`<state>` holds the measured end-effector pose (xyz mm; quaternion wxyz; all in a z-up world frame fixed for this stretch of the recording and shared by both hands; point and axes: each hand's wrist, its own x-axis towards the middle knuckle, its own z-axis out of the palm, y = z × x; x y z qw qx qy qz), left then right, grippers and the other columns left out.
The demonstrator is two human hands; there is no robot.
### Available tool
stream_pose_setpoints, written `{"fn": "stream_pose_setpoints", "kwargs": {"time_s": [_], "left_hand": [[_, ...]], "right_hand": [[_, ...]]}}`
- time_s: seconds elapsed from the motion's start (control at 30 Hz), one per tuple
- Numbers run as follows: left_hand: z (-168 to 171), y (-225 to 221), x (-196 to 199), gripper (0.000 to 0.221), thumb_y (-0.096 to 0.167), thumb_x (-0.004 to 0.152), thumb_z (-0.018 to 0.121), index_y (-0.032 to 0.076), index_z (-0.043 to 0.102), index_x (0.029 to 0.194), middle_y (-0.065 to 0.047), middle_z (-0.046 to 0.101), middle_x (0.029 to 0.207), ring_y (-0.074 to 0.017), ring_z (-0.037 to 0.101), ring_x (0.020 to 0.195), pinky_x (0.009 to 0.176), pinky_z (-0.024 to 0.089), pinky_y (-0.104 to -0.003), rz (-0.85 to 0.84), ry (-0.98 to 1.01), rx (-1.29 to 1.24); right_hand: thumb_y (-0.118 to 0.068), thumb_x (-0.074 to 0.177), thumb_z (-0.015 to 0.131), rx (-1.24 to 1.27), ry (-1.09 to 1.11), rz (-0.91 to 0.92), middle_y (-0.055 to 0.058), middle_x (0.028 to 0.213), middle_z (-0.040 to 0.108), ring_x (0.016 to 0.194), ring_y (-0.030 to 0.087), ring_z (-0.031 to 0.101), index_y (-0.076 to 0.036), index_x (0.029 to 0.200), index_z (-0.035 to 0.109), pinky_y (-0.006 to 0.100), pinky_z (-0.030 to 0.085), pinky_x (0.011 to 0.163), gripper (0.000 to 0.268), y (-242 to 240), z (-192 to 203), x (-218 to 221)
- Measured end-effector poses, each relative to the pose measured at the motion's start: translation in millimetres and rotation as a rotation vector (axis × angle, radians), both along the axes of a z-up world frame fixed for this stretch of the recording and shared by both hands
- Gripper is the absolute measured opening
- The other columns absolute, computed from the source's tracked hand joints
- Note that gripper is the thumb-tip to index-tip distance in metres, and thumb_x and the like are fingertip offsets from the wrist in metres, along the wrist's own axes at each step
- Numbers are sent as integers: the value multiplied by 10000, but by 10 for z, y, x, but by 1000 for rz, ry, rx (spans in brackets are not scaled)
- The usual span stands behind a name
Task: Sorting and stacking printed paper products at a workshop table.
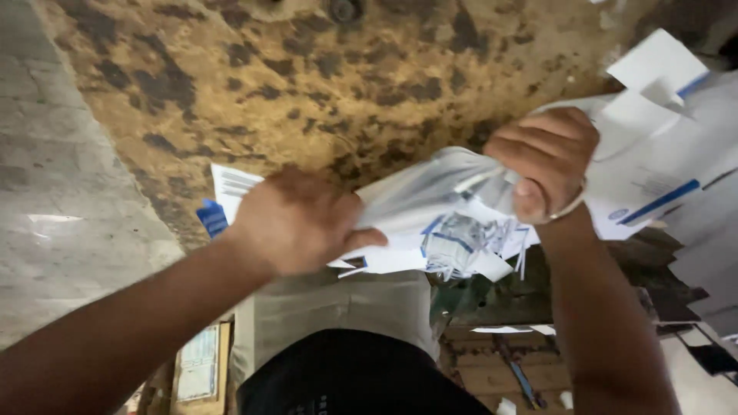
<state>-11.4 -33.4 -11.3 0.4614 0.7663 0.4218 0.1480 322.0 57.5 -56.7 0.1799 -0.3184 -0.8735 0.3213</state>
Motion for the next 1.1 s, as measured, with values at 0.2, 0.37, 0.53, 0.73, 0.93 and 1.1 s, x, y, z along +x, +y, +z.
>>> {"fn": "stream_pose_setpoints", "kwargs": {"time_s": [0.2, 0.37, 0.53, 0.73, 0.93, 1.1], "left_hand": [[250, 233, 260, 588, 656, 1027, 503, 107, 684, 919, -17, 632, 577, -174, 621, 451, 476, 543, -372, -27, 700, -406], [-78, -28, 554, 966, 914, 679, 475, 76, 709, 1100, -155, 767, 909, -326, 744, 790, 664, 587, -547, 380, 899, 299], [151, -207, 936, 692, 724, 922, 561, 50, 702, 989, -125, 740, 827, -294, 737, 745, 671, 574, -438, 250, 832, -94], [431, -129, 1408, 476, 541, 951, 601, 130, 698, 729, -42, 688, 630, -208, 696, 558, 508, 539, -381, 274, 819, -64], [512, 23, 1005, 509, 555, 952, 624, 142, 668, 658, -37, 650, 555, -205, 670, 500, 447, 510, -383, 219, 537, -223], [225, 99, 546, 563, 577, 987, 567, 111, 658, 684, -46, 635, 517, -207, 642, 400, 405, 505, -402, -6, 320, -337]], "right_hand": [[-454, 1137, 286, 33, 19, 12, 102, 813, 722, 767, 266, 670, -77, 856, 728, 420, 463, 717, 645, 39, 35, -111], [-540, 1103, 484, 58, -429, 125, 94, 873, 714, 910, 286, 674, -97, 896, 730, 429, 501, 848, 548, 20, 155, -284], [-431, 1125, 534, 75, -345, 47, 88, 890, 715, 926, 284, 669, -99, 881, 723, 434, 505, 891, 453, -110, -71, -215], [-415, 1118, 504, -5, -257, 23, 87, 770, 653, 787, 286, 611, -103, 828, 711, 436, 457, 810, 474, -98, -88, -180], [-451, 1151, 342, 48, -192, 52, 73, 756, 652, 750, 258, 589, -103, 846, 718, 402, 402, 805, 596, -79, -105, -68], [-481, 1132, 235, 97, -123, 97, 87, 768, 683, 745, 256, 592, -69, 867, 752, 410, 380, 850, 712, -32, -89, -6]]}}
